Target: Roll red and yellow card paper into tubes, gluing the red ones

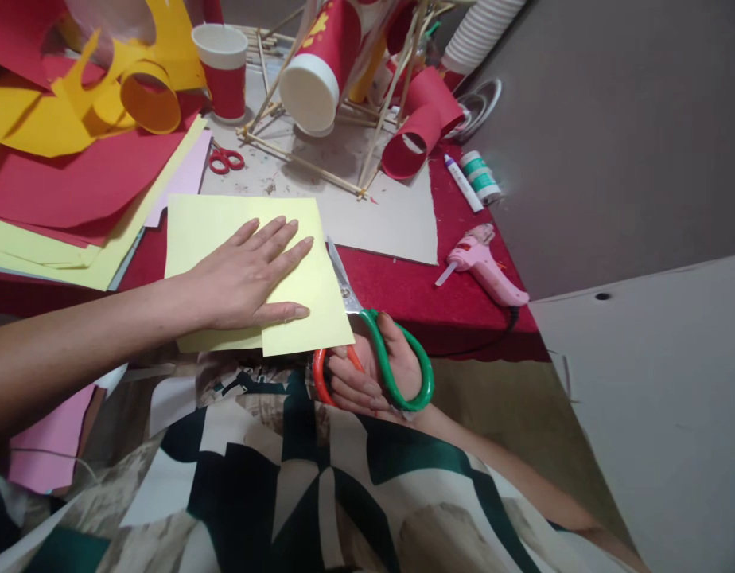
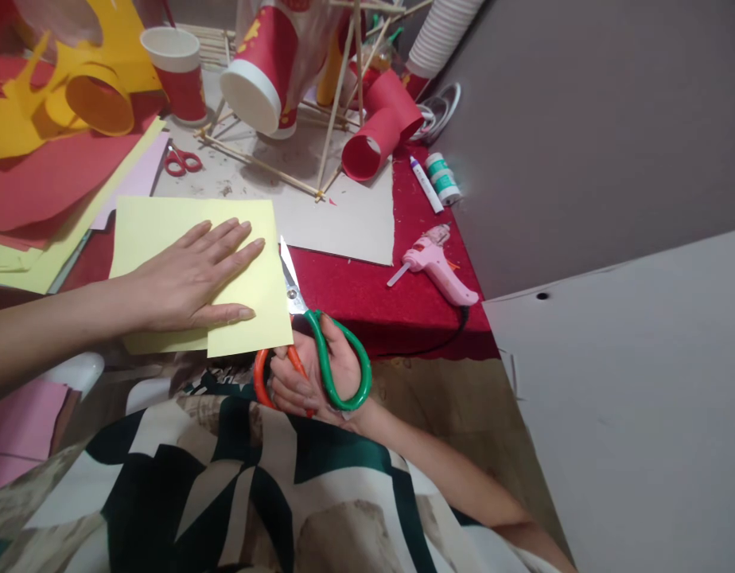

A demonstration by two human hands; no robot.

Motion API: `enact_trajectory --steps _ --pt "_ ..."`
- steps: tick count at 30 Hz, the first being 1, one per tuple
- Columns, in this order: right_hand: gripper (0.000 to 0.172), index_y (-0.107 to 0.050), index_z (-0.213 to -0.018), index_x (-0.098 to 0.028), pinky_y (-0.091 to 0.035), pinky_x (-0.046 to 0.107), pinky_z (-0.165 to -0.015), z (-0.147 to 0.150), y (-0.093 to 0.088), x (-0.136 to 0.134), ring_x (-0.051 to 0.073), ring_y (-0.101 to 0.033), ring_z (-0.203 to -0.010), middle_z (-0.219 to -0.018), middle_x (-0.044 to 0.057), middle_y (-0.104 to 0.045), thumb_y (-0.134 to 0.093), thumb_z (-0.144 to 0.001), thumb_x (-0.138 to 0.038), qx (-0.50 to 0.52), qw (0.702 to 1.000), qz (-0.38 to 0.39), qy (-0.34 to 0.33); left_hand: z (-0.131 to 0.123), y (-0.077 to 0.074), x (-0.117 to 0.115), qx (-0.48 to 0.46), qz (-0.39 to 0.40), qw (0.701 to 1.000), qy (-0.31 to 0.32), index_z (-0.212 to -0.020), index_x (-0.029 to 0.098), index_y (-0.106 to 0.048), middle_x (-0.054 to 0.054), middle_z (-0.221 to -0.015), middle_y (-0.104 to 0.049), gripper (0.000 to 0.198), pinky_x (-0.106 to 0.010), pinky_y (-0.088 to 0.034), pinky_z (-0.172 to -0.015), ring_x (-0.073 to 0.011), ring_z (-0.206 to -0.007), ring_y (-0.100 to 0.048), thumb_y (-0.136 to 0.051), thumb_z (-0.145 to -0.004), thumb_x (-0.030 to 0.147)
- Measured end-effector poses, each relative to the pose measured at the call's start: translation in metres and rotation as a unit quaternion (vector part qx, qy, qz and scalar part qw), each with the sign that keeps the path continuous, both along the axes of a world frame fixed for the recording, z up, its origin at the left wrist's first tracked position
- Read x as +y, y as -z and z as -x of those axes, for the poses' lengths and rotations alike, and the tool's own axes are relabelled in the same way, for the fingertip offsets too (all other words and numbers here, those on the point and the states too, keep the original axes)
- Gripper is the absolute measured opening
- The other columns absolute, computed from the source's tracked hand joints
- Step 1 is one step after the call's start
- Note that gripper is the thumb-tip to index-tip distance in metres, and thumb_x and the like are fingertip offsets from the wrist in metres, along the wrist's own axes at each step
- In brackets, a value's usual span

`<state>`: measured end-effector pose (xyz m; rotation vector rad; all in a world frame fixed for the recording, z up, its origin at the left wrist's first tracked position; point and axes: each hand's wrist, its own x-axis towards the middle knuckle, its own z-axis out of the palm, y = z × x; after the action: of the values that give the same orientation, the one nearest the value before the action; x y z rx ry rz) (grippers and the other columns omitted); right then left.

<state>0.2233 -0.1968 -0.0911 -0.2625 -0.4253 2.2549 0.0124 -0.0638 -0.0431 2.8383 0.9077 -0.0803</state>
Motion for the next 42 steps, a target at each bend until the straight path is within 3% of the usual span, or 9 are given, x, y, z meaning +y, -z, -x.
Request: enact_trajectory --steps 4,10,20,31,36,42 --pt "0.064 -0.061 -0.091 -0.015 -0.037 0.019 -0.039 0.0 -0.003 -0.002 0.007 -0.036 -0.036 -0.053 -0.006 -0.05 -0.029 -0.098 -0.071 -0.029 1.0 0.008 0.005 0.0 0.001 -0.001 0.003 -0.009 1.0 0.005 -0.162 0.013 -0.014 -0.022 -0.171 -0.007 0.094 -0.052 -0.003 -0.126 -0.0381 -0.158 -0.004 -0.035 -0.095 0.075" --pt "0.062 -0.062 -0.09 -0.016 -0.031 0.016 -0.033 0.0 -0.002 -0.003 0.005 -0.027 -0.028 -0.047 -0.009 -0.046 -0.028 -0.101 -0.066 -0.004 1.0 0.002 0.008 0.0 -0.001 -0.004 0.003 -0.007 1.0 0.0 -0.162 0.015 -0.014 -0.021 -0.171 -0.007 0.093 -0.053 -0.004 -0.126 -0.0368 -0.159 -0.004 -0.034 -0.094 0.076" --pt "0.061 -0.06 -0.093 -0.016 -0.029 0.013 -0.033 -0.005 0.002 -0.006 0.005 -0.027 -0.028 -0.047 -0.009 -0.043 -0.019 -0.105 -0.059 0.035 0.999 -0.017 -0.014 0.002 0.0 -0.016 0.006 0.0 1.0 -0.018 -0.162 0.017 -0.012 -0.019 -0.172 -0.006 0.094 -0.053 -0.004 -0.126 -0.0373 -0.159 -0.002 -0.037 -0.093 0.075" --pt "0.052 -0.05 -0.084 -0.022 -0.022 0.015 -0.031 -0.007 0.008 -0.009 0.005 -0.019 -0.023 -0.036 -0.014 -0.036 -0.031 -0.1 -0.067 -0.086 0.996 -0.029 -0.007 0.005 -0.002 -0.025 0.022 0.011 0.999 -0.034 -0.163 0.019 -0.009 -0.016 -0.173 -0.004 0.094 -0.052 -0.004 -0.126 -0.0357 -0.159 -0.001 -0.034 -0.093 0.076" --pt "0.057 -0.05 -0.084 -0.021 -0.022 0.018 -0.033 -0.007 0.006 -0.005 0.006 -0.023 -0.025 -0.038 -0.012 -0.038 -0.026 -0.098 -0.071 -0.12 0.991 -0.048 -0.02 0.007 -0.001 -0.025 0.011 0.005 0.999 -0.031 -0.163 0.022 -0.008 -0.014 -0.173 -0.006 0.093 -0.052 -0.005 -0.126 -0.0348 -0.159 -0.002 -0.034 -0.093 0.077" --pt "0.056 -0.055 -0.09 -0.019 -0.024 0.02 -0.037 -0.003 -0.003 -0.001 0.007 -0.024 -0.027 -0.041 -0.011 -0.042 -0.03 -0.098 -0.069 -0.112 0.992 -0.049 -0.022 0.009 0.0 -0.031 0.012 -0.027 0.999 -0.018 -0.162 0.011 -0.016 -0.024 -0.17 -0.012 0.095 -0.052 -0.007 -0.126 -0.0365 -0.159 -0.006 -0.036 -0.094 0.075"
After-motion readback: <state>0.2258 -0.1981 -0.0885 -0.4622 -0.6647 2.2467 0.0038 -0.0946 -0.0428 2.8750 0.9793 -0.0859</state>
